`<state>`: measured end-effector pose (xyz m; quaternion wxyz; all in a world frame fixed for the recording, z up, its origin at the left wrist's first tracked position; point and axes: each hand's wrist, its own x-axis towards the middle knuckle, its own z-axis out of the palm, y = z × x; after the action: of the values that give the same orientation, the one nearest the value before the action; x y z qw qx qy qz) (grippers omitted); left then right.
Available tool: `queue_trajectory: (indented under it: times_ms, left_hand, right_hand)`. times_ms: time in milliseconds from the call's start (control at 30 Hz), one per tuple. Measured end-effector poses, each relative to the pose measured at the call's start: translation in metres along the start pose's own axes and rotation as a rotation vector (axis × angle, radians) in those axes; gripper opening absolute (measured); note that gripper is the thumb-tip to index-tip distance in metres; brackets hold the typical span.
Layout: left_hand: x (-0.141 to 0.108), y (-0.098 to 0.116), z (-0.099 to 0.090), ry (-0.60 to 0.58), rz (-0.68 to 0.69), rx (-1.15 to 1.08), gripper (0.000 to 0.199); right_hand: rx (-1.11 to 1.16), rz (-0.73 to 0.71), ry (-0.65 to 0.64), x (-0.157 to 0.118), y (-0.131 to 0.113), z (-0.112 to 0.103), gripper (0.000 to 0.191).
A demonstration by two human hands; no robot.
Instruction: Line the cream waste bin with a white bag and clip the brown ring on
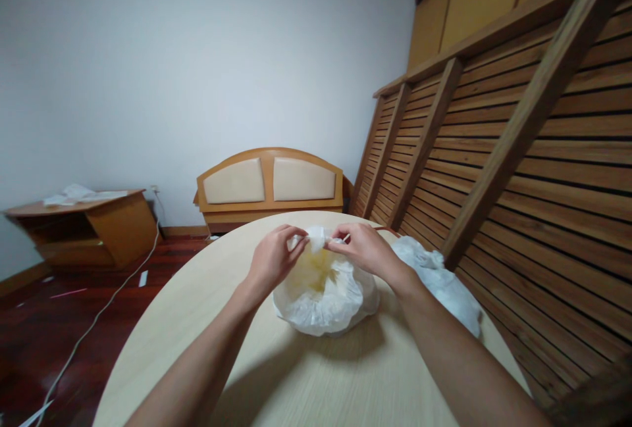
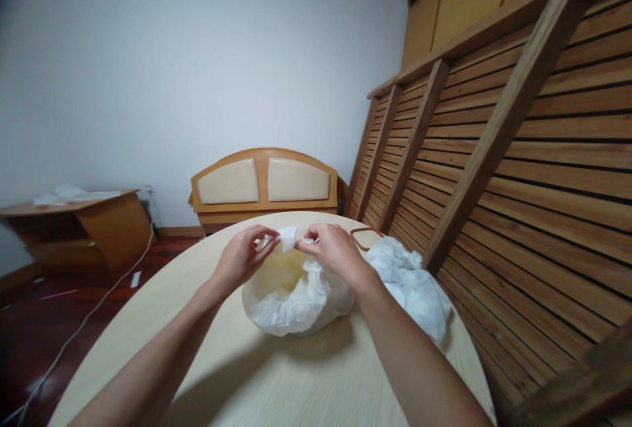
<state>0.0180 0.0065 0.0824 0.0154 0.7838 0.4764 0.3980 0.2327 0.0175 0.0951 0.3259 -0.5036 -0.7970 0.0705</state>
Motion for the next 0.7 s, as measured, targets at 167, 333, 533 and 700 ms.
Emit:
queue_trajectory:
  times_ms: [167,333,533,700]
  left_hand:
    - [0.001,-0.008,-0.001,-0.032,0.0,0.042,0.017]
    - [0.003,-0.008,-0.001,-0.05,-0.025,0.045,0.02]
    - [0.003,-0.008,0.005,-0.084,-0.017,0.029,0.026]
    - [0.001,-0.008,0.006,-0.15,0.005,0.045,0.033]
  right_hand:
    - [0.031,-0.006,-0.052,0.001,0.0,-0.005,0.02]
    - [-0.072,0.047,-0.15,-0.009,-0.004,-0.017,0.025]
    - [-0.106,-0.042,-0.05,-0.013,-0.005,-0.013,0.045]
    - [-0.101,-0.049,-0.093,-0.006,-0.004,-0.004,0.023]
